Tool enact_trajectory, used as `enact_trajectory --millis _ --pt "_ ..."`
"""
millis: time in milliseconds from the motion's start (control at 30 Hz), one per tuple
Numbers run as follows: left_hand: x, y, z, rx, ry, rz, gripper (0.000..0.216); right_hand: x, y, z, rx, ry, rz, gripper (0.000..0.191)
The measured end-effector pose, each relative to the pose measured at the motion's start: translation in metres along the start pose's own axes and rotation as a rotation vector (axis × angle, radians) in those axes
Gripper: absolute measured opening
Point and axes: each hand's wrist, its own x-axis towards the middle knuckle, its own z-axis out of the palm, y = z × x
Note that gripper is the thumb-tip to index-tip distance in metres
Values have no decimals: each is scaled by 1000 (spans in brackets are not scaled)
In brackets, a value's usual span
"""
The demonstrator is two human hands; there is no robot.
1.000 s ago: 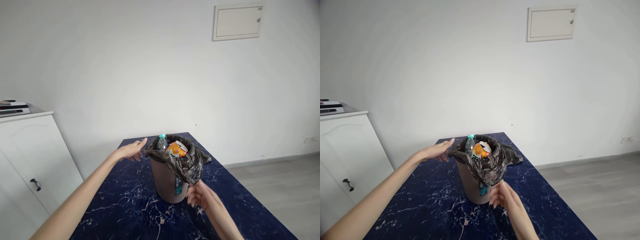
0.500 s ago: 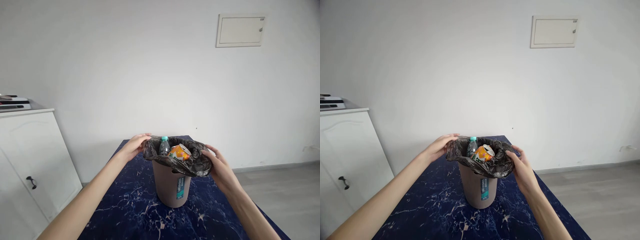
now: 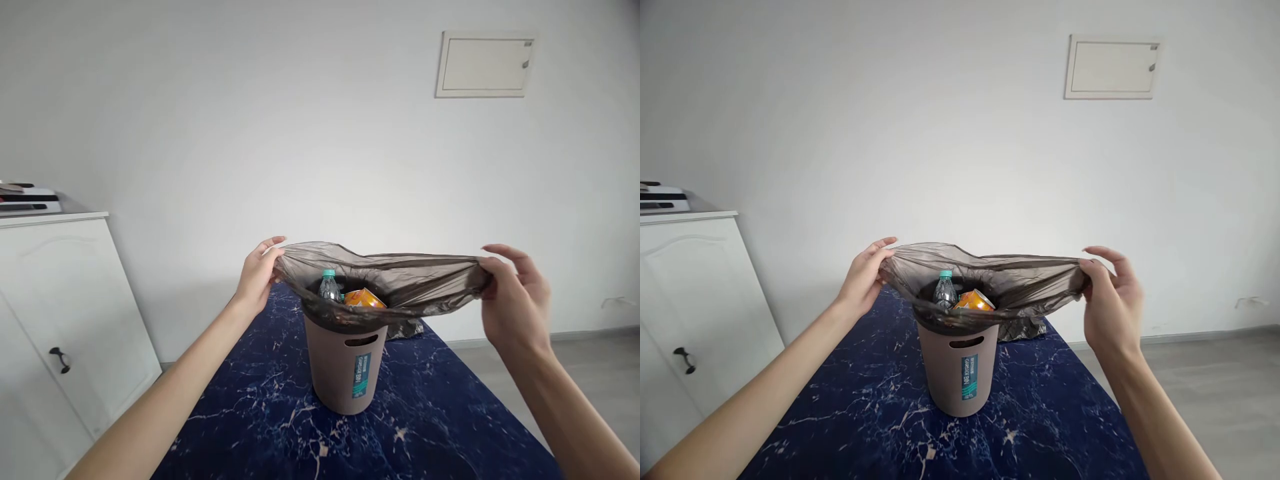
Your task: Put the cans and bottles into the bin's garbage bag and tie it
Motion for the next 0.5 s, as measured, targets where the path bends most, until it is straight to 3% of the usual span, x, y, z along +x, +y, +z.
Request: enact_trajectory --millis 100,267,500 --pt "1 -9 -12 -31 81 2 38 -4 10 -21 -66 98 -68 27" --pt "1 -32 -31 -32 74 -53 37 -25 32 -50 -62 149 -83 26" --pt "-3 -41 -52 135 -2 -138 37 -42 44 -81 -66 -13 91 22"
